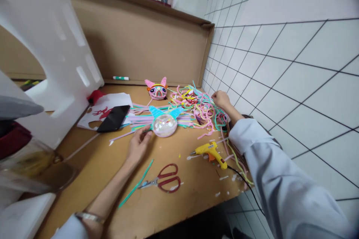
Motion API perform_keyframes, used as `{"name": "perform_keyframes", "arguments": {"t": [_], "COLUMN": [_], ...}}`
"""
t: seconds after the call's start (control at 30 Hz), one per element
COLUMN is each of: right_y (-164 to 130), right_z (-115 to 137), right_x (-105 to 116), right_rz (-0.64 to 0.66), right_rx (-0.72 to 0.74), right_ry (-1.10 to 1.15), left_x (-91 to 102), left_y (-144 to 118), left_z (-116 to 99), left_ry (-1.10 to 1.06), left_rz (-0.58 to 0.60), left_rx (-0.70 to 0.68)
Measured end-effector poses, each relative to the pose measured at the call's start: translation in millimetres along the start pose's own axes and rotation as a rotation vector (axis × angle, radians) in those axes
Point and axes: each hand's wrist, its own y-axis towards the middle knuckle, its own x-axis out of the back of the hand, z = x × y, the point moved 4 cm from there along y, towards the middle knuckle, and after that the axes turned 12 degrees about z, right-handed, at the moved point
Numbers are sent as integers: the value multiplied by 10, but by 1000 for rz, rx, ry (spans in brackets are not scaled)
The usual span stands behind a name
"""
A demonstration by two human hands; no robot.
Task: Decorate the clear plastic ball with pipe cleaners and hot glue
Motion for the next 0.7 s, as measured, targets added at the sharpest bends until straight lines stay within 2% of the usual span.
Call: {"name": "perform_keyframes", "arguments": {"t": [0.17, 0.33, 0.53, 0.7], "right_y": [287, 404, 556, 566], "right_z": [-349, -625, -744, -697], "right_x": [67, -146, -337, -456], "right_rz": [-27, 12, 80, 167], "right_rx": [-109, -166, -139, -119], "right_ry": [45, 82, 44, -37], "left_x": [-12, -25, -3, -18], "left_y": [-35, -66, -88, -141], "left_z": [-26, -45, -50, -97], "left_ry": [5, -10, -3, 37], "left_rz": [18, 61, 48, 54], "left_rx": [-1, 29, 48, 82]}}
